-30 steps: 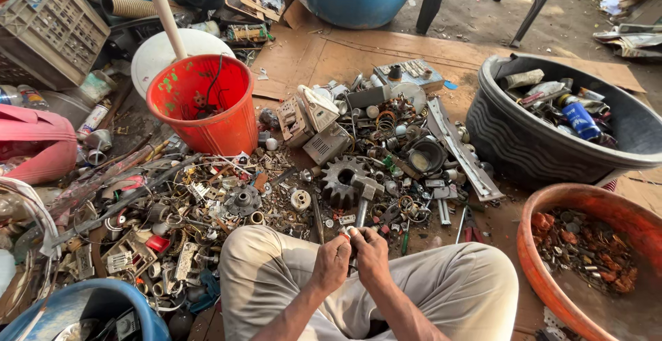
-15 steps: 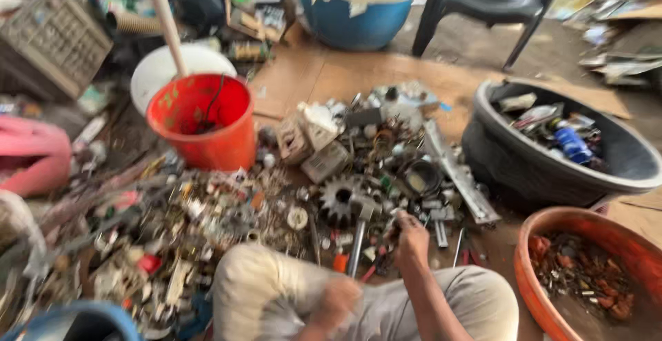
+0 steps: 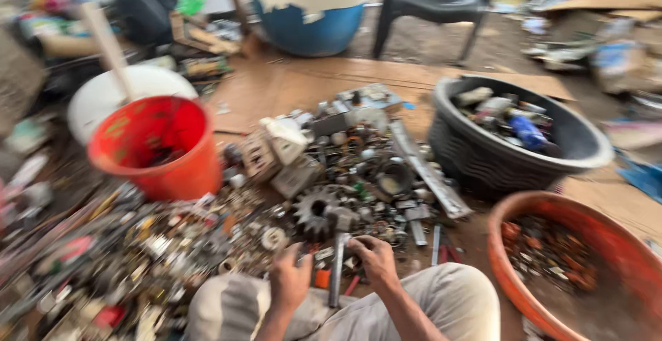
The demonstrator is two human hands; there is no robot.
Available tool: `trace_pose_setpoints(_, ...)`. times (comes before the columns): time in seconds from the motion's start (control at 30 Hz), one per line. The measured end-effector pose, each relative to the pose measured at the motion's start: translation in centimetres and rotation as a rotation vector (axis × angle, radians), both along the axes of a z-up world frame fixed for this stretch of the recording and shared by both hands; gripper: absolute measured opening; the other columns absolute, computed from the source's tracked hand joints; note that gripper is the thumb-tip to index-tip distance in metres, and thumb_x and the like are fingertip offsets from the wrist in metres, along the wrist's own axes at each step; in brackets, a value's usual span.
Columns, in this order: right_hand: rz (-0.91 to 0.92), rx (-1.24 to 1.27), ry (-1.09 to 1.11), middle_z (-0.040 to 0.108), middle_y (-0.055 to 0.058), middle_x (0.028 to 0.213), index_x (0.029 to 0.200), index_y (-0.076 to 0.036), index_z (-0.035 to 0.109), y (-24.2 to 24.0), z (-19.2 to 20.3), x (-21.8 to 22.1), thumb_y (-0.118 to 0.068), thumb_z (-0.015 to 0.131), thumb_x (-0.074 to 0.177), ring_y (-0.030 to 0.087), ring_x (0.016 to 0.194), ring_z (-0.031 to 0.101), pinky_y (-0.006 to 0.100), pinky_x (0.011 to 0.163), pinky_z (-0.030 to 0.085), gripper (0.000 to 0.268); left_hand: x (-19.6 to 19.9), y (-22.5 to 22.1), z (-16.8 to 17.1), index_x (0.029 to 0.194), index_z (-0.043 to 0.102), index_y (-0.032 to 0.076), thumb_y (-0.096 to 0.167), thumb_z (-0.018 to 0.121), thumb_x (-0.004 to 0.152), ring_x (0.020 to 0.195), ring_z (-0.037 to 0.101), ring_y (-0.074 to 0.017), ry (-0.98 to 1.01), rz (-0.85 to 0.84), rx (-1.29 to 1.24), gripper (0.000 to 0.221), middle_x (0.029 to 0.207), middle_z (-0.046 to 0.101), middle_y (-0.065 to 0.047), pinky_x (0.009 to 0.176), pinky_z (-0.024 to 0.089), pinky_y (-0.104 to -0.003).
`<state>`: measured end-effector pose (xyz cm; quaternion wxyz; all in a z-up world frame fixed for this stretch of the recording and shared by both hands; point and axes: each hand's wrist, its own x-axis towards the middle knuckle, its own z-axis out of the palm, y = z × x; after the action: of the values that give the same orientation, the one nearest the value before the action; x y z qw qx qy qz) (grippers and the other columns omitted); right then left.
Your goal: The person sits on the ground in a cluttered scrap yard and uses a hammer to break apart a metal gear. They repeatedly strike the gear to separate pieces and then sort the resulting fragments into a red bucket.
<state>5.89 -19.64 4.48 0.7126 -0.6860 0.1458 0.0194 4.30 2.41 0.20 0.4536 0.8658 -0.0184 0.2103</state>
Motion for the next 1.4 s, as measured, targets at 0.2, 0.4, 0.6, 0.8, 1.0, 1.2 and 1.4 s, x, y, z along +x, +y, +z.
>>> trace_pose_setpoints(0.2, -0.099, -0.341, -0.207, 0.073, 0.004, 0.086, 0.105, -0.01, 0.078, -11.4, 7.7, 7.2, -0.02, 0.053, 0.099, 0.011, 0.076, 0.064, 0.025, 0.074, 0.049, 0.028, 5.2, 5.3, -6.2, 0.115, 0.07, 0.0, 0.024, 0.071, 0.086, 0.108, 0.066, -0.0388, 0.283, 0.131, -0.017, 0.037, 0.122, 0.066, -0.023, 0.093, 0.051, -0.048)
trace_pose_setpoints(0.4, -0.425, 0.226, -0.12, 0.064, 0.005, 0.076, 0.092, -0.008, 0.068, -15.3, 10.5, 14.3, -0.02, 0.061, 0.096, 0.019, 0.056, 0.059, 0.037, 0.048, 0.043, 0.015, 8.7, 6.4, -11.6, 0.1, 0.077, 0.005, 0.03, 0.062, 0.094, 0.1, 0.07, -0.037, 0.326, 0.204, 0.057, 0.03, 0.105, 0.074, -0.018, 0.09, 0.054, -0.046)
trace_pose_setpoints(0.6, 0.445, -0.807, 0.081, 0.068, 0.012, 0.086, 0.102, -0.008, 0.072, -4.8, 1.1, 9.7, -0.028, 0.068, 0.095, 0.025, 0.075, 0.064, 0.041, 0.068, 0.051, 0.021, 8.8, 5.1, -9.9, 0.087, 0.077, 0.003, 0.034, 0.07, 0.086, 0.093, 0.071, -0.0356, 0.355, 0.177, -0.005, 0.032, 0.103, 0.075, -0.017, 0.083, 0.055, -0.044)
trace_pose_setpoints(0.8, 0.698, -1.091, 0.159, 0.074, 0.011, 0.098, 0.113, -0.01, 0.074, -0.1, 1.0, 12.2, -0.035, 0.068, 0.096, 0.028, 0.09, 0.072, 0.043, 0.081, 0.057, 0.031, 9.5, 4.6, -8.8, 0.089, 0.076, 0.005, 0.033, 0.071, 0.09, 0.091, 0.075, -0.0272, 0.461, 0.162, -0.055, 0.029, 0.106, 0.077, -0.011, 0.082, 0.058, -0.04)
trace_pose_setpoints(1.0, 0.418, -0.869, -0.062, 0.077, 0.012, 0.104, 0.115, -0.006, 0.077, -0.3, -6.0, 21.6, -0.026, 0.068, 0.094, 0.024, 0.09, 0.073, 0.041, 0.082, 0.058, 0.03, 10.5, 3.8, -7.5, 0.123, 0.067, 0.011, 0.024, 0.073, 0.082, 0.087, 0.075, -0.0244, 0.615, 0.143, -0.238, 0.043, 0.105, 0.074, -0.008, 0.078, 0.059, -0.038)
trace_pose_setpoints(1.2, 0.222, -0.721, 0.04, 0.072, 0.012, 0.088, 0.115, -0.003, 0.073, 3.3, -12.0, 29.7, -0.022, 0.07, 0.093, 0.022, 0.073, 0.066, 0.039, 0.065, 0.053, 0.03, 10.8, 4.3, -7.5, 0.122, 0.07, 0.01, 0.025, 0.069, 0.086, 0.087, 0.076, -0.0229, 0.687, 0.11, -0.249, 0.039, 0.097, 0.079, -0.007, 0.081, 0.059, -0.037)
trace_pose_setpoints(1.4, -0.149, -0.294, -0.01, 0.062, 0.002, 0.073, 0.103, -0.007, 0.073, 1.3, -8.4, 30.0, -0.025, 0.06, 0.104, 0.012, 0.057, 0.044, 0.032, 0.049, 0.036, 0.022, 10.8, 4.3, -8.0, 0.119, 0.071, 0.007, 0.026, 0.066, 0.088, 0.094, 0.075, -0.0228, 0.751, 0.111, -0.277, 0.037, 0.106, 0.077, -0.008, 0.086, 0.059, -0.037)
